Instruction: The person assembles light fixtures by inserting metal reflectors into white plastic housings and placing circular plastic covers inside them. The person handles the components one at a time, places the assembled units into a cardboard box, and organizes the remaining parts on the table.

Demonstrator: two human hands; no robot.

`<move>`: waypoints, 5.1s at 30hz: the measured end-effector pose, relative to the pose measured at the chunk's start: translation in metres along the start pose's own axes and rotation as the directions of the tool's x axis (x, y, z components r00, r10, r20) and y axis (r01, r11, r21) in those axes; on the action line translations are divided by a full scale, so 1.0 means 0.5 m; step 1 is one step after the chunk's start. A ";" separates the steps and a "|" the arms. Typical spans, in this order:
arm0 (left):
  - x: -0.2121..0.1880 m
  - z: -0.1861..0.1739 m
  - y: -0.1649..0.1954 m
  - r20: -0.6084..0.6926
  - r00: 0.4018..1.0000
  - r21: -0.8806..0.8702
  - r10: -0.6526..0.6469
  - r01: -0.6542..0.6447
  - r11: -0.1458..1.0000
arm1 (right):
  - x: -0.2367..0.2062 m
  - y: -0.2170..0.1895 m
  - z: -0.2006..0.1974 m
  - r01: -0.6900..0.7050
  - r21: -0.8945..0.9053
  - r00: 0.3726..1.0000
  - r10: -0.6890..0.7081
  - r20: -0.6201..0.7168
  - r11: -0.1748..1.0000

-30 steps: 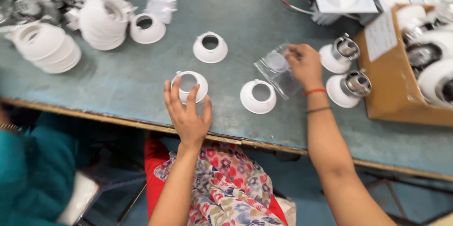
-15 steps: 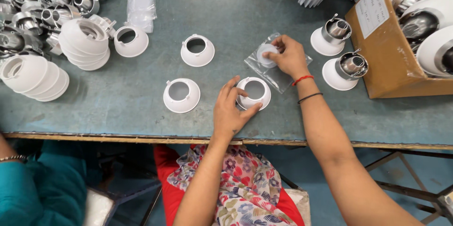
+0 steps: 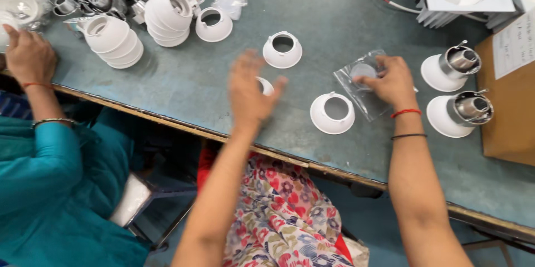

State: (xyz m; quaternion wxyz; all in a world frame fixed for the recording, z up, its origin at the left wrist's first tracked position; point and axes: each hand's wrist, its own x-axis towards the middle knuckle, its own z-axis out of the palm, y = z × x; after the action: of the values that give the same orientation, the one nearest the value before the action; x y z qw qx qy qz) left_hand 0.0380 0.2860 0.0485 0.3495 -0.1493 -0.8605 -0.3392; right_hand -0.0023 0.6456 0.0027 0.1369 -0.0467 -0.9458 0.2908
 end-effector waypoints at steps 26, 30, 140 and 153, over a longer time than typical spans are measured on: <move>0.116 0.177 -0.158 0.386 0.920 -0.109 -0.068 0.118 0.987 | -0.008 -0.040 -0.005 -0.178 0.258 0.969 0.215 -0.122 0.950; 0.117 0.168 -0.185 0.420 0.907 -0.194 -0.031 0.123 0.973 | 0.002 -0.026 0.002 -0.268 0.501 0.952 0.306 0.008 0.823; 0.087 0.137 -0.080 0.486 0.874 -0.189 0.013 0.090 0.978 | -0.023 -0.309 0.056 0.647 -0.050 0.761 -0.649 -0.014 0.761; 0.082 0.137 -0.079 0.500 0.866 -0.191 0.010 0.099 0.977 | -0.024 -0.314 0.019 0.644 -0.159 0.763 -0.611 0.213 0.749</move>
State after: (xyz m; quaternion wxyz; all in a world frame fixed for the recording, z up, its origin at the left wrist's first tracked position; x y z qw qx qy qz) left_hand -0.0449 0.3053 0.0222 0.0898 -0.2480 -0.8839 -0.3863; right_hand 0.0052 0.5088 0.0807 0.1504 0.2808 -0.9400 0.1225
